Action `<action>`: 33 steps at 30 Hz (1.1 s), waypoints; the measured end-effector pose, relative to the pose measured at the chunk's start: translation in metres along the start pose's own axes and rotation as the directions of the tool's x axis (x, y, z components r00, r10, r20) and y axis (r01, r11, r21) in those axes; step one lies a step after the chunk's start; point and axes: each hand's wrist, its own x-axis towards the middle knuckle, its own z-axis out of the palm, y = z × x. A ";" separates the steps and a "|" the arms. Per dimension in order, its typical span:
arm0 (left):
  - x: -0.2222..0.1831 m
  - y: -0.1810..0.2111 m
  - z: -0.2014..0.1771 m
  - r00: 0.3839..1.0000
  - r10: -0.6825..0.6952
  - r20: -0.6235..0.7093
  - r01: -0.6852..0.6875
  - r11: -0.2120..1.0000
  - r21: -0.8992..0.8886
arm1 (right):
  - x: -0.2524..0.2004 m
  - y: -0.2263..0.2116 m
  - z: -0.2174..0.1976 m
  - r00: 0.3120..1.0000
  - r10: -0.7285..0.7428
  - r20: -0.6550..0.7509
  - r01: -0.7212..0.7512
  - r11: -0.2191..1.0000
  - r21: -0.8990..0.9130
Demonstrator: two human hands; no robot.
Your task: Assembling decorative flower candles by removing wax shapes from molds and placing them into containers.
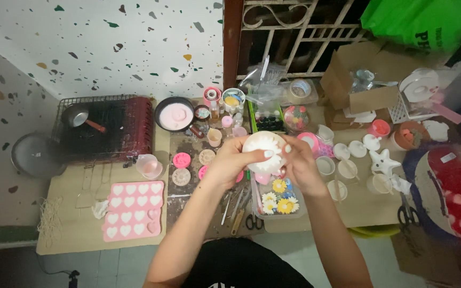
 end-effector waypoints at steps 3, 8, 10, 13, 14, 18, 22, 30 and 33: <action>0.003 -0.011 0.002 0.980 0.144 -0.135 -0.127 0.983 0.132 | -0.002 0.013 -0.028 0.987 -0.157 0.017 0.141 0.829 -0.541; 0.001 -0.006 0.004 0.979 0.154 -0.134 -0.124 0.970 0.210 | -0.009 -0.021 0.009 0.998 -0.046 0.053 0.067 0.833 -0.549; 0.002 -0.005 -0.001 0.988 0.109 -0.110 -0.081 0.969 0.231 | -0.010 -0.025 0.008 0.999 0.043 -0.004 -0.039 0.853 -0.520; 0.004 -0.012 -0.012 0.996 -0.021 -0.092 0.040 0.978 0.207 | -0.014 -0.020 -0.002 0.994 0.056 0.096 -0.007 0.894 -0.448; 0.005 -0.012 -0.013 0.998 -0.052 -0.039 0.056 0.994 0.091 | -0.014 -0.018 -0.005 0.990 0.040 0.134 0.015 0.922 -0.387; 0.012 -0.027 -0.023 0.983 -0.181 0.017 0.181 0.971 -0.156 | -0.010 -0.003 -0.016 0.986 0.051 0.157 -0.029 0.990 -0.136; 0.005 -0.013 0.004 0.989 -0.138 -0.059 0.129 0.982 -0.137 | -0.001 0.003 -0.007 1.000 -0.008 0.026 0.008 1.000 0.000; 0.003 -0.016 0.008 0.965 0.111 -0.238 -0.117 0.993 -0.013 | -0.014 -0.007 0.010 0.999 -0.051 0.009 0.049 0.882 -0.469; 0.001 -0.013 0.005 0.978 0.089 -0.188 -0.093 0.996 -0.011 | -0.017 -0.007 0.002 0.992 -0.052 0.116 0.099 0.889 -0.447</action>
